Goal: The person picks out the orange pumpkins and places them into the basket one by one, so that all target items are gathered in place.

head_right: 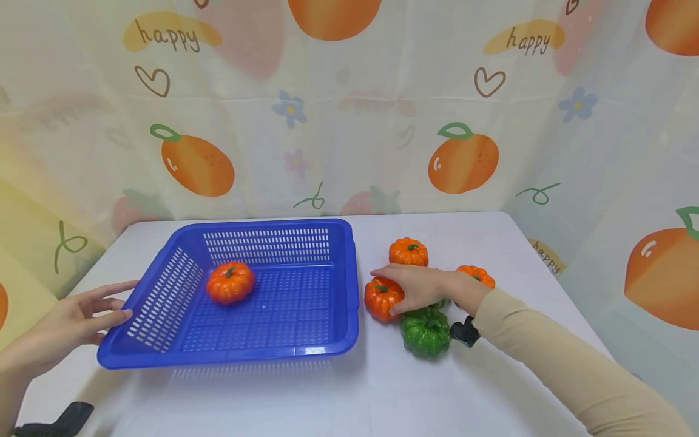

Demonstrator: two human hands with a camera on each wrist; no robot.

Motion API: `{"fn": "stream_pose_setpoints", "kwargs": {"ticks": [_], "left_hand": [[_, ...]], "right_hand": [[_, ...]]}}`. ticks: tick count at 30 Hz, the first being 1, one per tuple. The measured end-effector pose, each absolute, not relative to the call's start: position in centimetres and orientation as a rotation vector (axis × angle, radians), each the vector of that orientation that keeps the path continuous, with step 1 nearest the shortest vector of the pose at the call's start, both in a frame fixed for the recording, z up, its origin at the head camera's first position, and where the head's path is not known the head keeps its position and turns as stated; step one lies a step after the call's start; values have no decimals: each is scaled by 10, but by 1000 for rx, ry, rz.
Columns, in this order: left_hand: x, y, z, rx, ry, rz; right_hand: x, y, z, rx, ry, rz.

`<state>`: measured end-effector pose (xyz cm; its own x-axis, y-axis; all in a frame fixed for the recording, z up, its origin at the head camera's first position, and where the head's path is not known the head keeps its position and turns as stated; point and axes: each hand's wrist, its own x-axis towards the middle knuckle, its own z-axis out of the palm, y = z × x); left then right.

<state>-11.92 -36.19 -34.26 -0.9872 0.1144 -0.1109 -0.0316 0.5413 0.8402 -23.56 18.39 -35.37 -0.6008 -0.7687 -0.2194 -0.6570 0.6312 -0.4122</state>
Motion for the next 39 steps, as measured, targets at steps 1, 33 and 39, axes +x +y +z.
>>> {"fn": "stream_pose_setpoints", "kwargs": {"ticks": [1, 33, 39], "left_hand": [[-119, -362, -343, 72, 2621, 1435], [-120, -362, -342, 56, 2628, 1419], [-120, -362, -342, 59, 2625, 1428]], "right_hand": [[-236, 184, -354, -1125, 2479, -412], [-239, 189, -352, -1171, 2532, -587], [-239, 191, -345, -1149, 2563, -615]]}}
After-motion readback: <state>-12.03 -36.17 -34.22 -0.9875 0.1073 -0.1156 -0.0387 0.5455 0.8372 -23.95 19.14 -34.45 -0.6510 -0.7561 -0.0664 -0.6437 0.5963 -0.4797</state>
